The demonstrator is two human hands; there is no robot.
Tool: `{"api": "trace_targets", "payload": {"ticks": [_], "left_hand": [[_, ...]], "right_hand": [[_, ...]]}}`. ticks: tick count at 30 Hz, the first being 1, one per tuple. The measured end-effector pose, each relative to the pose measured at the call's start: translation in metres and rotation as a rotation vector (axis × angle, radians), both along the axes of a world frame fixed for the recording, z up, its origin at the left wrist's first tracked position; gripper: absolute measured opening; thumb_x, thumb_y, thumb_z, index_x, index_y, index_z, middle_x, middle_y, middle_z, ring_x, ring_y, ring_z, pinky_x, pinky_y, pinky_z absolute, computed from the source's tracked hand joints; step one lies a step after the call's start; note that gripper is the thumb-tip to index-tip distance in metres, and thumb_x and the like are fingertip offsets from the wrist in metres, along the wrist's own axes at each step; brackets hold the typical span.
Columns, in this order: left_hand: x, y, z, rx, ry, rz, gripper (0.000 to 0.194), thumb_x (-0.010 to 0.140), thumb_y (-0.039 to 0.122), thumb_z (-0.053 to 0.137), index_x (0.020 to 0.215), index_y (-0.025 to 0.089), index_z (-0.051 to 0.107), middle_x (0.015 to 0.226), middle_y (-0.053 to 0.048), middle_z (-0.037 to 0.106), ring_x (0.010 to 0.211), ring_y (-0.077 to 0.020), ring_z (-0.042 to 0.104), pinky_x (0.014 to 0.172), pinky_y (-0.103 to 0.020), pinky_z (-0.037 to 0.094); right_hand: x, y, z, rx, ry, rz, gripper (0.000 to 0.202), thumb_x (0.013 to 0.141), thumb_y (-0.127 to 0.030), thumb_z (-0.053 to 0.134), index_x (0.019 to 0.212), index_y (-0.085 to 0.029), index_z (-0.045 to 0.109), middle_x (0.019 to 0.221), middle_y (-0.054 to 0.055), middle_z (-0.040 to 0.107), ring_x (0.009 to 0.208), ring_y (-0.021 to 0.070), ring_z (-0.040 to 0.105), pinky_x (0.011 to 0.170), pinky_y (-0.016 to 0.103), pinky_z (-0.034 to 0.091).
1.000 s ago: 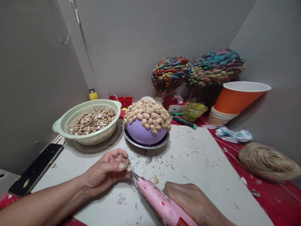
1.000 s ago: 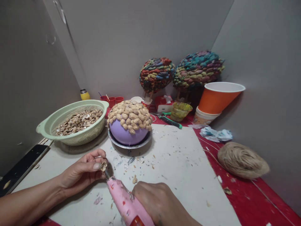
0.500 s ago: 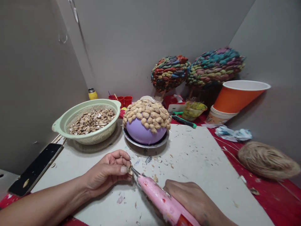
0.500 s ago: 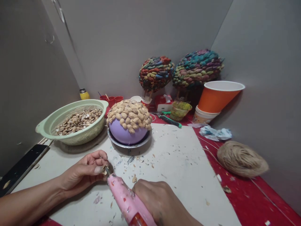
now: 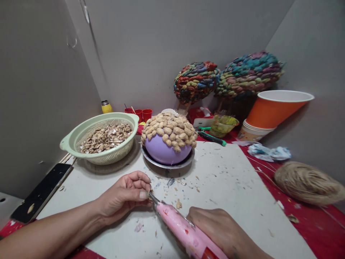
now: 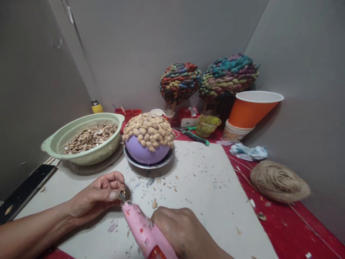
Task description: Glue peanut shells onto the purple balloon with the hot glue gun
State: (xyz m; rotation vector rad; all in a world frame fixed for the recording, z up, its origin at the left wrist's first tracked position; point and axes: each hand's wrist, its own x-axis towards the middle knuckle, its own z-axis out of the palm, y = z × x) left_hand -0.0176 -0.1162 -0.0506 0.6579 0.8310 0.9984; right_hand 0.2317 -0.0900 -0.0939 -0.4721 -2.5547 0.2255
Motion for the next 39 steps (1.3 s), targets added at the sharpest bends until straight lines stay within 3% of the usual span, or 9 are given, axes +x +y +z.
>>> {"api": "trace_targets", "payload": {"ticks": [3, 7, 24, 31, 39], "left_hand": [[0.000, 0.000, 0.001, 0.000, -0.003, 0.006, 0.028, 0.064, 0.011, 0.080, 0.088, 0.013, 0.065, 0.076, -0.003, 0.063, 0.068, -0.0115, 0.060, 0.069, -0.025, 0.050], [0.000, 0.000, 0.001, 0.000, -0.015, 0.015, 0.028, 0.065, 0.010, 0.080, 0.089, 0.013, 0.065, 0.078, -0.003, 0.063, 0.069, -0.0114, 0.060, 0.068, -0.024, 0.050], [0.001, 0.001, 0.003, -0.014, -0.026, 0.069, 0.028, 0.064, 0.009, 0.080, 0.087, 0.013, 0.065, 0.078, -0.002, 0.064, 0.068, -0.0109, 0.059, 0.066, -0.024, 0.049], [-0.001, 0.001, 0.003, -0.015, -0.034, 0.073, 0.028, 0.064, 0.010, 0.080, 0.088, 0.013, 0.065, 0.078, -0.002, 0.065, 0.068, -0.0115, 0.060, 0.067, -0.025, 0.050], [-0.002, 0.001, 0.001, -0.007, -0.040, 0.070, 0.029, 0.067, 0.011, 0.079, 0.091, 0.013, 0.064, 0.080, -0.002, 0.064, 0.070, -0.0119, 0.060, 0.069, -0.027, 0.051]], "right_hand": [[0.004, 0.004, -0.001, -0.042, 0.020, 0.070, 0.027, 0.091, -0.016, 0.038, 0.068, -0.020, 0.051, 0.055, -0.003, 0.048, 0.043, 0.0098, 0.042, 0.039, 0.025, 0.023], [0.006, 0.004, -0.002, -0.101, 0.054, 0.016, 0.026, 0.090, -0.016, 0.042, 0.067, -0.020, 0.053, 0.053, -0.003, 0.049, 0.043, 0.0099, 0.042, 0.039, 0.024, 0.025], [0.002, 0.001, 0.003, -0.041, 0.001, 0.019, 0.039, 0.095, -0.037, 0.043, 0.060, -0.020, 0.048, 0.053, -0.003, 0.048, 0.043, 0.0096, 0.038, 0.037, 0.026, 0.021], [0.006, 0.003, -0.002, -0.103, 0.036, 0.044, 0.028, 0.089, -0.032, 0.052, 0.064, -0.021, 0.050, 0.054, -0.004, 0.049, 0.042, 0.0089, 0.039, 0.038, 0.025, 0.020], [0.011, 0.005, -0.009, -0.084, -0.046, 0.021, 0.020, 0.087, -0.020, 0.044, 0.068, -0.021, 0.048, 0.056, -0.003, 0.050, 0.043, 0.0100, 0.043, 0.039, 0.025, 0.022]]}}
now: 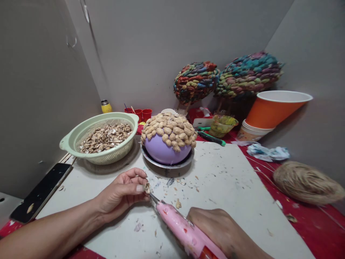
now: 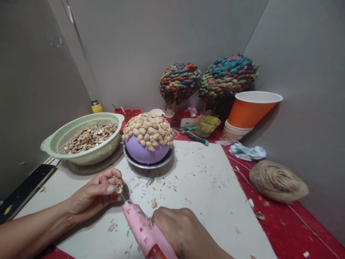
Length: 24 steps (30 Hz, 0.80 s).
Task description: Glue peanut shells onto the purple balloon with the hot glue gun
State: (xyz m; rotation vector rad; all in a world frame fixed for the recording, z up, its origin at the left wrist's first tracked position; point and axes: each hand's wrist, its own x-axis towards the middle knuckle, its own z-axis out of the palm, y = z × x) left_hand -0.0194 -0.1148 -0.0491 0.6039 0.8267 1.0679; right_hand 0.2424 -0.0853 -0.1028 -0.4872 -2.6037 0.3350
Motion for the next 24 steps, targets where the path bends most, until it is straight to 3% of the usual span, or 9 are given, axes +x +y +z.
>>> {"api": "trace_targets", "payload": {"ticks": [4, 11, 15, 18, 24], "left_hand": [[-0.001, 0.000, -0.001, 0.007, -0.007, -0.008, 0.029, 0.067, 0.011, 0.079, 0.092, 0.013, 0.063, 0.081, -0.002, 0.063, 0.071, -0.0120, 0.060, 0.070, -0.027, 0.052], [0.000, -0.001, 0.000, 0.000, -0.002, -0.014, 0.028, 0.067, 0.011, 0.079, 0.090, 0.013, 0.063, 0.079, -0.003, 0.063, 0.071, -0.0124, 0.060, 0.069, -0.027, 0.051], [-0.001, -0.001, -0.001, -0.004, -0.017, -0.021, 0.027, 0.069, 0.009, 0.077, 0.093, 0.013, 0.063, 0.080, -0.002, 0.062, 0.069, -0.0113, 0.059, 0.070, -0.027, 0.051], [-0.001, -0.001, -0.001, 0.003, -0.029, -0.025, 0.028, 0.069, 0.008, 0.076, 0.093, 0.013, 0.063, 0.080, -0.002, 0.062, 0.069, -0.0114, 0.060, 0.070, -0.027, 0.051], [-0.003, -0.004, 0.005, 0.073, -0.050, 0.005, 0.027, 0.070, 0.007, 0.074, 0.093, 0.013, 0.062, 0.079, -0.001, 0.060, 0.068, -0.0096, 0.059, 0.070, -0.026, 0.051]], "right_hand": [[-0.002, 0.001, 0.000, 0.025, -0.034, 0.032, 0.007, 0.078, -0.018, 0.051, 0.072, -0.022, 0.050, 0.057, -0.004, 0.050, 0.041, 0.0101, 0.041, 0.038, 0.026, 0.018], [-0.008, -0.006, 0.009, 0.039, 0.055, -0.053, 0.008, 0.075, -0.018, 0.043, 0.069, -0.023, 0.041, 0.056, -0.005, 0.042, 0.041, 0.0108, 0.034, 0.042, 0.027, 0.017], [-0.007, -0.006, 0.016, 0.005, 0.090, -0.006, 0.016, 0.080, -0.015, 0.042, 0.068, -0.023, 0.035, 0.057, -0.006, 0.040, 0.042, 0.0091, 0.034, 0.042, 0.025, 0.018], [-0.007, -0.004, 0.018, -0.012, 0.177, -0.069, 0.020, 0.083, -0.017, 0.037, 0.067, -0.024, 0.027, 0.056, -0.006, 0.034, 0.042, 0.0097, 0.031, 0.042, 0.025, 0.019], [-0.001, 0.008, 0.013, 0.081, 0.213, -0.050, 0.027, 0.094, -0.025, 0.032, 0.070, -0.025, 0.018, 0.059, -0.006, 0.027, 0.045, 0.0118, 0.031, 0.045, 0.027, 0.022]]}}
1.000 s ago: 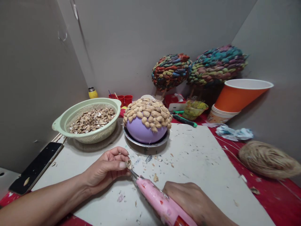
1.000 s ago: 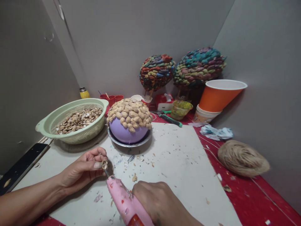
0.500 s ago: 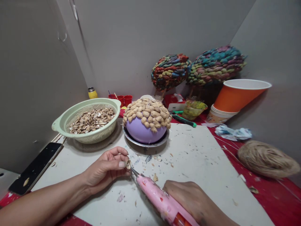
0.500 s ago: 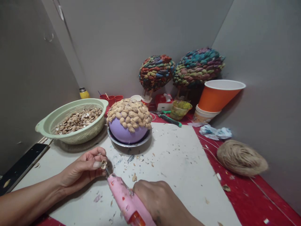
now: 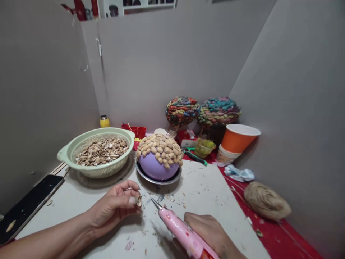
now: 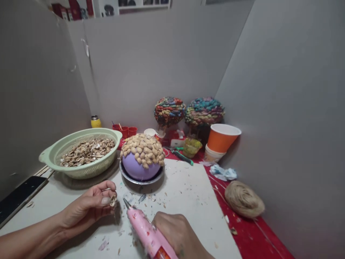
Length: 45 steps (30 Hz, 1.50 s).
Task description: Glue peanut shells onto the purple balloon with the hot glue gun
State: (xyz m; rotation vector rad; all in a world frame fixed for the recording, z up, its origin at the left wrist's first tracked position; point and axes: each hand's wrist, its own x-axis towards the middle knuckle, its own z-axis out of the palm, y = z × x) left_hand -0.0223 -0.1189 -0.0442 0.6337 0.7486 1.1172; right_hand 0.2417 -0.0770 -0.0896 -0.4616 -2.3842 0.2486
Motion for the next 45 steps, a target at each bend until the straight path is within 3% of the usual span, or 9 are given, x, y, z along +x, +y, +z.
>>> {"api": "trace_targets", "payload": {"ticks": [4, 10, 14, 18, 23, 29, 35, 45], "left_hand": [[-0.007, -0.006, 0.020, 0.079, 0.012, 0.053, 0.028, 0.070, 0.009, 0.076, 0.092, 0.014, 0.061, 0.080, 0.000, 0.060, 0.067, -0.0082, 0.059, 0.069, -0.023, 0.050], [-0.021, -0.007, 0.072, 0.291, 0.098, 0.059, 0.025, 0.071, 0.010, 0.076, 0.089, 0.017, 0.059, 0.083, 0.000, 0.062, 0.071, -0.0085, 0.059, 0.070, -0.022, 0.052], [-0.021, 0.012, 0.104, 0.474, 0.247, 0.038, 0.023, 0.071, 0.012, 0.076, 0.084, 0.016, 0.058, 0.079, 0.001, 0.061, 0.072, -0.0085, 0.058, 0.070, -0.021, 0.051], [-0.015, 0.040, 0.122, 0.676, 0.467, 0.065, 0.024, 0.071, 0.012, 0.075, 0.083, 0.016, 0.055, 0.080, 0.002, 0.061, 0.074, -0.0077, 0.057, 0.070, -0.019, 0.048], [-0.010, 0.070, 0.123, 0.973, 0.853, 0.038, 0.016, 0.076, 0.009, 0.064, 0.085, 0.017, 0.053, 0.081, 0.000, 0.061, 0.074, -0.0106, 0.059, 0.071, -0.025, 0.050], [-0.007, 0.098, 0.113, 1.583, 1.331, 0.014, 0.014, 0.082, 0.006, 0.051, 0.091, 0.017, 0.053, 0.083, -0.004, 0.062, 0.075, -0.0137, 0.056, 0.069, -0.027, 0.048], [-0.008, 0.117, 0.107, 1.824, 1.521, -0.043, 0.016, 0.085, 0.005, 0.044, 0.094, 0.016, 0.052, 0.082, -0.007, 0.062, 0.074, -0.0160, 0.057, 0.064, -0.025, 0.046], [-0.004, 0.131, 0.110, 2.055, 1.587, -0.102, 0.017, 0.089, 0.005, 0.041, 0.099, 0.014, 0.052, 0.080, -0.009, 0.063, 0.072, -0.0179, 0.056, 0.066, -0.029, 0.047]], "right_hand": [[0.012, 0.007, 0.004, 0.072, -0.182, -0.059, 0.022, 0.087, -0.022, 0.040, 0.070, -0.024, 0.026, 0.059, -0.004, 0.039, 0.046, 0.0116, 0.039, 0.046, 0.027, 0.022], [0.032, 0.004, 0.027, -0.226, -0.531, -0.340, 0.011, 0.078, -0.022, 0.053, 0.070, -0.021, 0.044, 0.069, 0.000, 0.059, 0.058, 0.0155, 0.052, 0.053, 0.027, 0.026], [0.040, 0.015, 0.033, -0.295, -0.607, -0.483, 0.006, 0.073, -0.017, 0.054, 0.073, -0.021, 0.049, 0.072, 0.001, 0.061, 0.063, 0.0184, 0.056, 0.056, 0.027, 0.028], [0.046, 0.024, 0.043, -0.363, -0.641, -0.465, 0.011, 0.070, -0.024, 0.061, 0.081, -0.022, 0.057, 0.082, 0.003, 0.062, 0.073, 0.0214, 0.059, 0.062, 0.027, 0.037], [0.052, 0.031, 0.078, -0.428, -0.576, -0.416, 0.034, 0.069, -0.024, 0.068, 0.102, -0.023, 0.063, 0.103, 0.006, 0.064, 0.090, 0.0251, 0.062, 0.078, 0.032, 0.046], [0.036, 0.053, 0.108, -0.176, -0.263, -0.364, 0.019, 0.087, -0.031, 0.060, 0.105, -0.024, 0.060, 0.108, 0.007, 0.065, 0.095, 0.0243, 0.063, 0.083, 0.036, 0.050], [0.006, 0.078, 0.110, -0.041, -0.111, -0.324, 0.014, 0.092, -0.028, 0.057, 0.103, -0.021, 0.059, 0.106, 0.009, 0.063, 0.097, 0.0255, 0.059, 0.085, 0.041, 0.049], [-0.009, 0.106, 0.102, -0.087, 0.111, -0.302, 0.007, 0.092, -0.026, 0.055, 0.096, -0.021, 0.057, 0.102, 0.008, 0.062, 0.097, 0.0245, 0.058, 0.085, 0.039, 0.046]]}}
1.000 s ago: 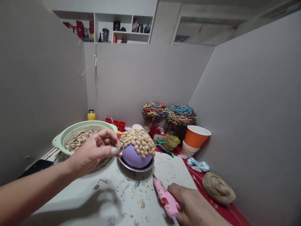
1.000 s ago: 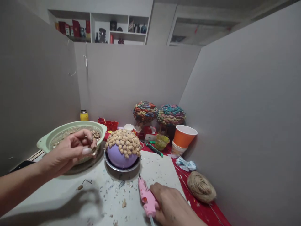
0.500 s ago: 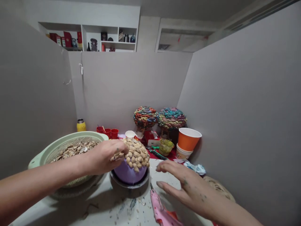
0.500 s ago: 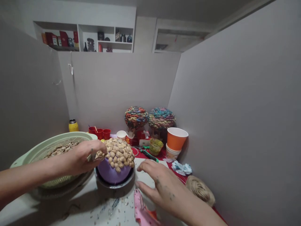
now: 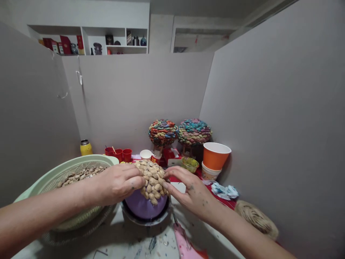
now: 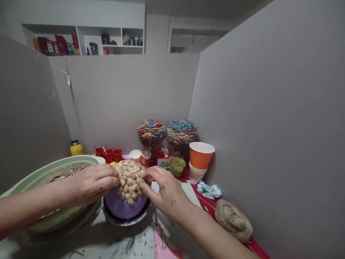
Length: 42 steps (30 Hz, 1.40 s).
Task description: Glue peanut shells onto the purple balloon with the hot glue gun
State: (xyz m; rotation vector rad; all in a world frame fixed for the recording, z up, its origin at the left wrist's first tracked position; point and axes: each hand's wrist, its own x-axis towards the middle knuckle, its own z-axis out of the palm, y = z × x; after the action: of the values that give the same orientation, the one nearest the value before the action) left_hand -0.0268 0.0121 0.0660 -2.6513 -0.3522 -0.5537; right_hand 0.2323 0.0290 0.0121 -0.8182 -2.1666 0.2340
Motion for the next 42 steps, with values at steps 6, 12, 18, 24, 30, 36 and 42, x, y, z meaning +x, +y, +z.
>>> {"api": "trace_targets", "payload": {"ticks": [6, 12, 18, 24, 30, 36, 42], "left_hand": [[0.005, -0.001, 0.005, -0.006, 0.019, -0.019, 0.020, 0.086, 0.001, 0.042, 0.095, 0.014, 0.054, 0.077, -0.008, 0.063, 0.070, -0.0181, 0.055, 0.065, -0.030, 0.046], [0.004, -0.007, 0.003, -0.164, -0.014, 0.023, 0.018, 0.085, 0.006, 0.046, 0.094, 0.016, 0.059, 0.088, -0.011, 0.067, 0.081, -0.0194, 0.060, 0.073, -0.033, 0.049], [0.000, -0.011, 0.003, -0.265, -0.088, 0.036, 0.021, 0.081, 0.009, 0.051, 0.098, 0.017, 0.058, 0.093, -0.011, 0.067, 0.086, -0.0206, 0.061, 0.081, -0.037, 0.049], [-0.004, -0.011, 0.003, -0.381, -0.333, -0.023, 0.022, 0.077, 0.004, 0.052, 0.095, 0.016, 0.057, 0.098, -0.012, 0.065, 0.088, -0.0185, 0.060, 0.078, -0.032, 0.051], [-0.006, -0.005, -0.007, -0.485, -0.481, 0.080, 0.016, 0.076, 0.004, 0.053, 0.086, 0.015, 0.058, 0.083, -0.006, 0.065, 0.078, -0.0154, 0.058, 0.074, -0.029, 0.049], [-0.004, 0.001, -0.016, -0.475, -0.439, 0.000, 0.009, 0.084, 0.011, 0.051, 0.082, 0.015, 0.059, 0.080, -0.007, 0.066, 0.076, -0.0156, 0.058, 0.070, -0.028, 0.048], [-0.004, 0.001, -0.017, -0.483, -0.407, 0.045, 0.013, 0.079, 0.007, 0.051, 0.081, 0.016, 0.060, 0.082, -0.007, 0.065, 0.077, -0.0167, 0.058, 0.070, -0.029, 0.048]], "right_hand": [[-0.001, -0.001, 0.000, 0.012, 0.015, -0.001, 0.008, 0.092, -0.027, 0.055, 0.094, -0.020, 0.058, 0.099, 0.007, 0.063, 0.095, 0.0237, 0.059, 0.083, 0.037, 0.047], [-0.001, -0.006, -0.001, 0.055, 0.017, 0.001, 0.007, 0.090, -0.021, 0.056, 0.096, -0.019, 0.059, 0.099, 0.008, 0.064, 0.096, 0.0231, 0.060, 0.084, 0.037, 0.048], [-0.005, -0.011, 0.002, 0.148, 0.034, -0.057, 0.006, 0.090, -0.022, 0.056, 0.093, -0.019, 0.060, 0.099, 0.009, 0.065, 0.094, 0.0242, 0.061, 0.082, 0.038, 0.050], [-0.009, -0.017, 0.005, 0.200, 0.090, -0.066, 0.007, 0.092, -0.020, 0.054, 0.094, -0.019, 0.060, 0.099, 0.009, 0.064, 0.095, 0.0234, 0.060, 0.081, 0.037, 0.050], [-0.021, -0.024, 0.007, 0.269, 0.100, -0.015, 0.009, 0.090, -0.014, 0.055, 0.091, -0.021, 0.060, 0.092, 0.006, 0.065, 0.088, 0.0214, 0.061, 0.076, 0.033, 0.049], [-0.036, -0.028, 0.013, 0.266, 0.087, 0.029, 0.011, 0.088, -0.011, 0.054, 0.088, -0.021, 0.060, 0.088, 0.006, 0.064, 0.084, 0.0207, 0.061, 0.073, 0.033, 0.048], [-0.047, -0.023, 0.013, 0.347, 0.041, 0.065, 0.014, 0.089, -0.010, 0.054, 0.092, -0.020, 0.063, 0.085, 0.006, 0.063, 0.080, 0.0209, 0.058, 0.072, 0.035, 0.046]]}}
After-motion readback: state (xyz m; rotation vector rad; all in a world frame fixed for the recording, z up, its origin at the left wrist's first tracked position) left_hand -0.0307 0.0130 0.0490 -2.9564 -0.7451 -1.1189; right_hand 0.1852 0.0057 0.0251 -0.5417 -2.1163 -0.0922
